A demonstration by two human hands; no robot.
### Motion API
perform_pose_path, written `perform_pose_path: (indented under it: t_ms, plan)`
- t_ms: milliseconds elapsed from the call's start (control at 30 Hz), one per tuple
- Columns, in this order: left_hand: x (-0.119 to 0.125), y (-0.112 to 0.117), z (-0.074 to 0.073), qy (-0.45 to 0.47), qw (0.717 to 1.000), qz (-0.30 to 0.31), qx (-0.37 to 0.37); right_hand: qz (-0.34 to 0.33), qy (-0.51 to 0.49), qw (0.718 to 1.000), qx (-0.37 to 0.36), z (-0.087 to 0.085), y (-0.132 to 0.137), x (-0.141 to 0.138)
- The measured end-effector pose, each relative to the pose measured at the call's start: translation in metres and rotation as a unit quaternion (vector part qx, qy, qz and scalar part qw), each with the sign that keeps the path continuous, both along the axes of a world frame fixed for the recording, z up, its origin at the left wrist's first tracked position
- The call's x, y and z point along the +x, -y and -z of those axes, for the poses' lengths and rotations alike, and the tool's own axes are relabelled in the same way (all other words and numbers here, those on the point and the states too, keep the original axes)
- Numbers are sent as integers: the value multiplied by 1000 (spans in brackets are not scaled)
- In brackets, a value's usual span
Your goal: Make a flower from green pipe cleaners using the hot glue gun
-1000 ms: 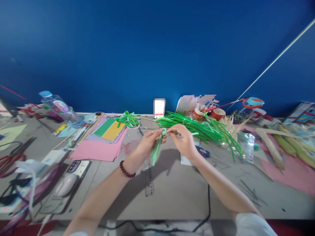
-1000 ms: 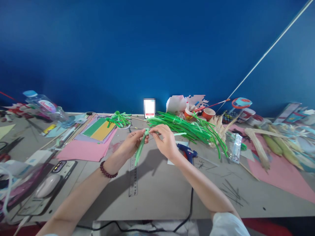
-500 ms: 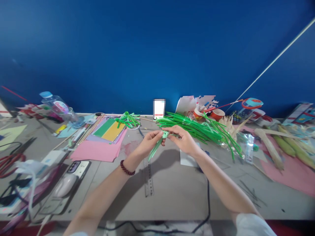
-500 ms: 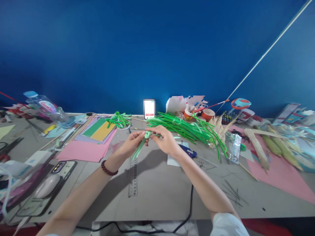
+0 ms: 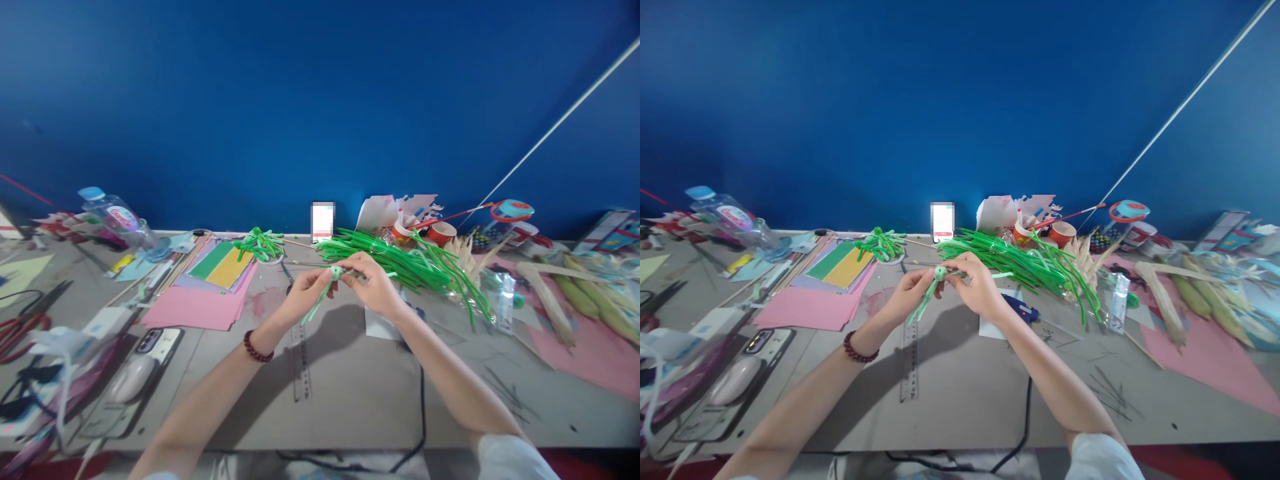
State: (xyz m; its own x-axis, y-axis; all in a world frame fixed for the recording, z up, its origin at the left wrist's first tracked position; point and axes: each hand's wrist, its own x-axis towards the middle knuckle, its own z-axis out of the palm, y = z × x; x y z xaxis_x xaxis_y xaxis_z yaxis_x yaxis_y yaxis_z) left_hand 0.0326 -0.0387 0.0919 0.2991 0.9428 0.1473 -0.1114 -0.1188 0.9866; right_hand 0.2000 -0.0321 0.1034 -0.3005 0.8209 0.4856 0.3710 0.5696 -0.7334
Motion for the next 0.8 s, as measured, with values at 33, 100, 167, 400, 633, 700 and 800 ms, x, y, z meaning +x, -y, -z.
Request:
perform_pose_path:
  t_ms: [33,100,167,400,633,700,800]
  plan:
    - [0,1,-1,0,1000,2,2,2,0,1000,1,0,0,0]
    - [1,2,-2,-2,1000,0,5,6,1,1000,1,1,1,-1]
    - [2,2,-2,-7,1000,-8,9,8,0,1000,0,1,2,-1]
    - [1,1,1,-13,999,-11,42,8,-24,1000,-17,0,3,-2]
    - [1,-4,4,-9,999,-7,48,-18,-129,979,-155,3,-4,3]
    - [0,-5,4,-14,998,-15,52,-21,-175,967,-181,4,-7,4]
    - [-3,-7,5,-26,998,-21,58,-15,-234,953,-191,2,-9,5]
